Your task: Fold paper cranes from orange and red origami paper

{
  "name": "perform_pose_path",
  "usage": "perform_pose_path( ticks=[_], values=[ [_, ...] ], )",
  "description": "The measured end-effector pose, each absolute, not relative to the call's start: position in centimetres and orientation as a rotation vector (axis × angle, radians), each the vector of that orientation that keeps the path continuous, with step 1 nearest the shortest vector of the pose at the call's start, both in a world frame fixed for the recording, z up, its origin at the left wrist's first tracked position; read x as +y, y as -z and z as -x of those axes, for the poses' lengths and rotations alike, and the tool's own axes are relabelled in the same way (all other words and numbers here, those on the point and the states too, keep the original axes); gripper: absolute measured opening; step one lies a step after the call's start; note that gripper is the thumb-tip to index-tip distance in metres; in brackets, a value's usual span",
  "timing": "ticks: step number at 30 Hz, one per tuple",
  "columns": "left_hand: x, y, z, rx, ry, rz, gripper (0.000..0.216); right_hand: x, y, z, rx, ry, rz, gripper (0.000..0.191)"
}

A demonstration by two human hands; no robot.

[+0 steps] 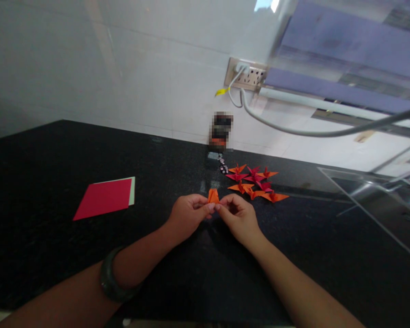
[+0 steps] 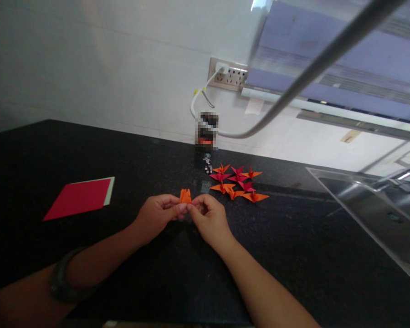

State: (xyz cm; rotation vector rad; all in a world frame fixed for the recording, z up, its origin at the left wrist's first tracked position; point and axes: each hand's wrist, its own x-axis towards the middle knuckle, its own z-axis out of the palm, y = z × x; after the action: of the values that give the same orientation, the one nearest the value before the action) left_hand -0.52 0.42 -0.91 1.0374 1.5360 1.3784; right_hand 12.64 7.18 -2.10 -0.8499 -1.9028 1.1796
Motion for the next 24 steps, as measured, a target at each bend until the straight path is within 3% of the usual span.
perform_pose_path(
  ticks=[24],
  values=[
    [0.29,0.94,0.61,1.429,-1.388,-1.078,0.015,7.26,1.57,-12.55,-1.826,-1.469,0.782,0.028]
  ],
)
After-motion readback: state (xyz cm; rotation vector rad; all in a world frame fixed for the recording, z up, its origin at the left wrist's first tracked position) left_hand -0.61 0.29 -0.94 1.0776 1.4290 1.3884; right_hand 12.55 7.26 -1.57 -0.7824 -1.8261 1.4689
